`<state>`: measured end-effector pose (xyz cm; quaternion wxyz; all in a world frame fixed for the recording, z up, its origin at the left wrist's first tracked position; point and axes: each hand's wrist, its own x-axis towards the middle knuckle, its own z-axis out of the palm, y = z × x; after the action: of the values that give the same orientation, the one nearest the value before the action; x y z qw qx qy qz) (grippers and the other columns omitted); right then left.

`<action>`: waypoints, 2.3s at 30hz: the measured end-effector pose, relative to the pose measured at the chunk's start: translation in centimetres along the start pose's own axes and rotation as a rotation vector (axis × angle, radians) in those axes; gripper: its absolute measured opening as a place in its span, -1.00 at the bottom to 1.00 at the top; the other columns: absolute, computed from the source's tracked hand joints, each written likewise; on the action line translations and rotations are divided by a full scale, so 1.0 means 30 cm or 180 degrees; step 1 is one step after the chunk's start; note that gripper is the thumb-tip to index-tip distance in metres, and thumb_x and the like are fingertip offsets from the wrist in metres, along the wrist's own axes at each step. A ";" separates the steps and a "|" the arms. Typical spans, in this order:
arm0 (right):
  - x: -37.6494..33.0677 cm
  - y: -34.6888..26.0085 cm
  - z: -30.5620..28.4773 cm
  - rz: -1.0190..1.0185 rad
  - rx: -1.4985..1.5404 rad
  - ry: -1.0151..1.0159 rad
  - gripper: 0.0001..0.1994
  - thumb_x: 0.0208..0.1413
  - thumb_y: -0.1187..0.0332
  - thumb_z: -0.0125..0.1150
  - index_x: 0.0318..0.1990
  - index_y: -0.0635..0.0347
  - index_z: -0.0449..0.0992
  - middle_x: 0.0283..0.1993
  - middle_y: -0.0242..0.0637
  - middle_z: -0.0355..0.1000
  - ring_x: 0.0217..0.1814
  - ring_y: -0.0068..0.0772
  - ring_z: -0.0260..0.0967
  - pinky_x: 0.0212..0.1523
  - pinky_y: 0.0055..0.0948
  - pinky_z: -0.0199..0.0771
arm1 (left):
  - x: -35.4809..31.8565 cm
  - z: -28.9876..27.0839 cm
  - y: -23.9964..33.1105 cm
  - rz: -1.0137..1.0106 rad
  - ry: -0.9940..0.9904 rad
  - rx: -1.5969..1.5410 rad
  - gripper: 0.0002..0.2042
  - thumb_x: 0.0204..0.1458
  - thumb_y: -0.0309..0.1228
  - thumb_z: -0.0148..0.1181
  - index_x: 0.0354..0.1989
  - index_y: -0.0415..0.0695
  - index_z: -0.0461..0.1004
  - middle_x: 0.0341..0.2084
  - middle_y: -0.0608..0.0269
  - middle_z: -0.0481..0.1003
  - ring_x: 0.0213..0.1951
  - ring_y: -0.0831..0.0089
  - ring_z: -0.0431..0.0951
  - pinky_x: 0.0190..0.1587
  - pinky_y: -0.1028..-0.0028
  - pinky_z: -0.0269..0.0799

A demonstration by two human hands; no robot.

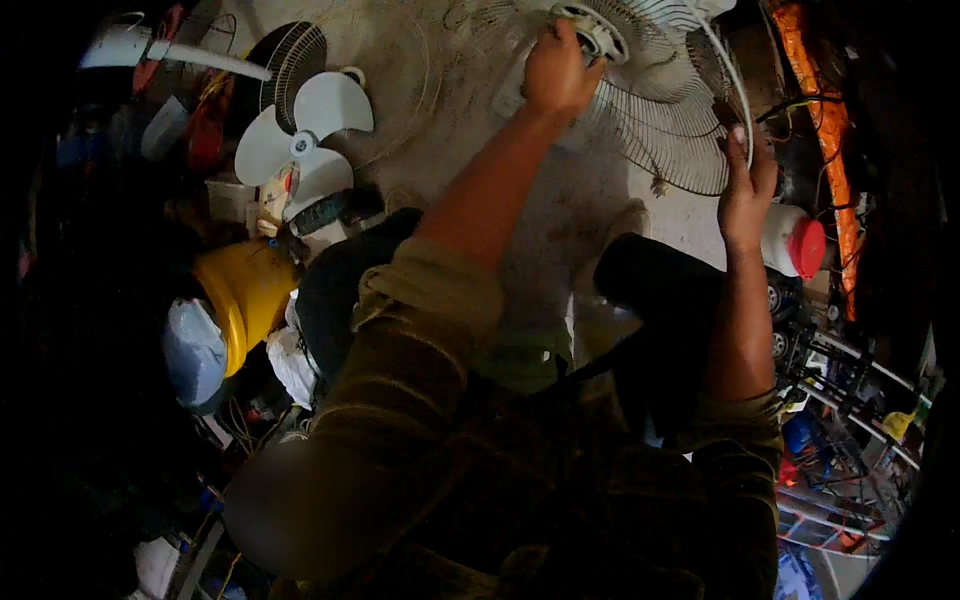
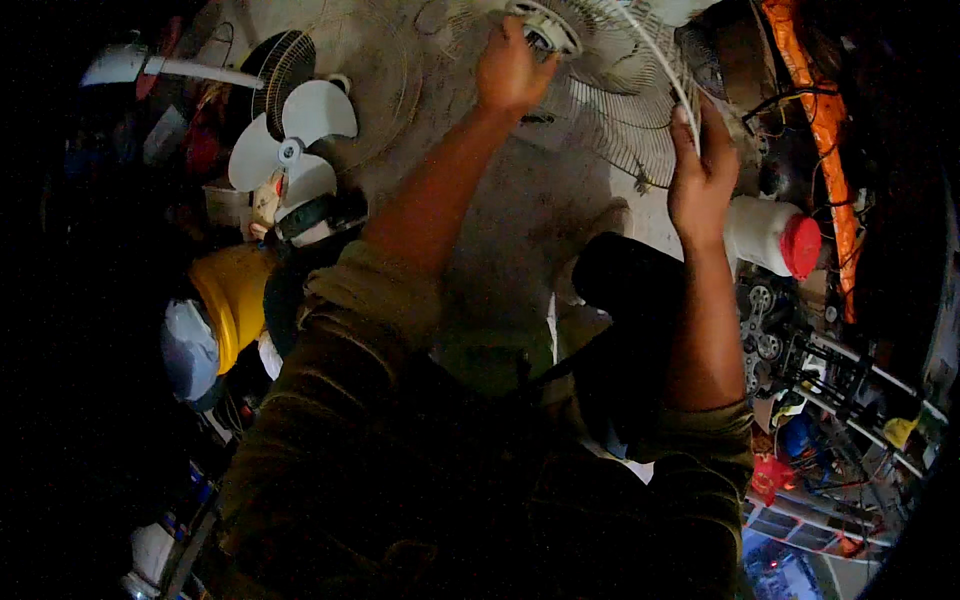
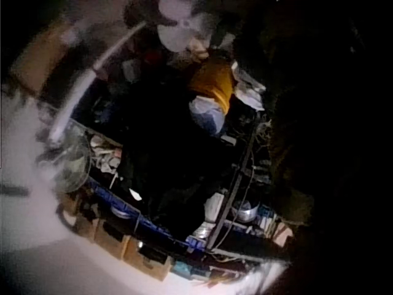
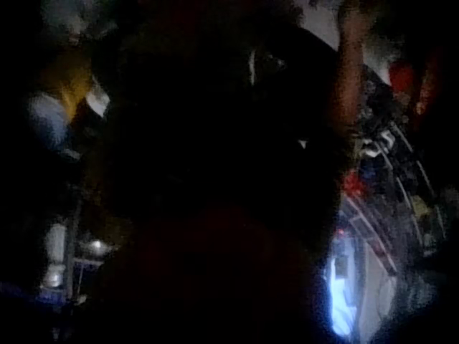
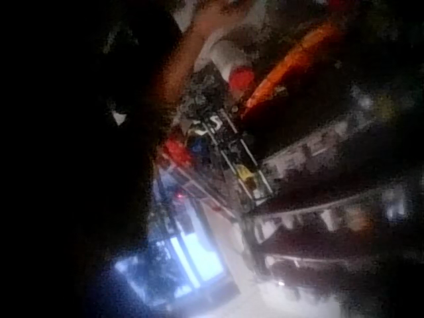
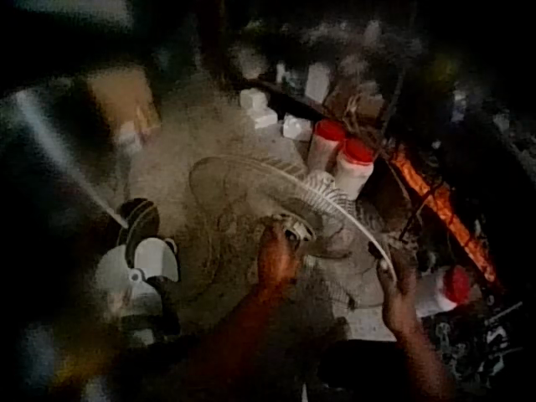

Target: The person carries a white pedestal fan from outside into a cluttered workshop and places it on the floor. They then sit on a small stool and disassemble the fan by removing the front grille, the fan blades, and the rear grille, and finally use a power drill to remove screws from the motor housing.

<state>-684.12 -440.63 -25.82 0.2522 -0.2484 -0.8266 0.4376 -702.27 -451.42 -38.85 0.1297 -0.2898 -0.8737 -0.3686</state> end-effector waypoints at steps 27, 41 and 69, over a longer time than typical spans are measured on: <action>-0.013 -0.106 -0.091 -0.0241 0.0153 -0.0132 -0.66 0.05 0.36 0.08 -0.05 0.39 0.35 -0.16 -0.15 0.41 -0.12 -0.46 0.32 -0.06 -0.54 0.26 | 0.047 -0.138 0.093 -0.3206 -0.1633 -0.4881 -0.52 -0.10 -0.19 0.23 -0.09 -0.21 0.25 -0.14 -0.14 0.36 -0.09 0.06 0.45 -0.01 0.22 0.39; -0.001 -0.067 -0.092 -0.0071 0.0441 0.0006 -0.64 0.06 0.35 0.09 -0.02 0.39 0.34 -0.14 -0.15 0.41 -0.10 -0.47 0.31 -0.04 -0.51 0.24 | 0.042 -0.096 0.110 -0.2323 -0.1309 -0.3528 -0.47 -0.16 -0.07 0.25 -0.16 -0.24 0.30 -0.30 0.10 0.42 -0.23 0.17 0.51 -0.27 0.28 0.41; 0.017 -0.037 -0.068 -0.0183 0.0288 -0.0021 -0.62 0.02 0.29 0.15 -0.05 0.36 0.39 -0.19 -0.18 0.44 -0.14 -0.51 0.33 -0.07 -0.54 0.27 | 0.056 -0.045 0.135 -0.0818 -0.0576 -0.0904 -0.53 0.04 -0.30 0.05 0.04 -0.38 0.19 -0.42 -0.07 0.46 -0.39 0.10 0.48 -0.34 0.23 0.39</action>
<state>-683.40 -439.64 -23.77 0.2728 -0.2115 -0.8136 0.4679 -701.15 -449.41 -34.86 -0.0395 -0.2233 -0.8508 -0.4740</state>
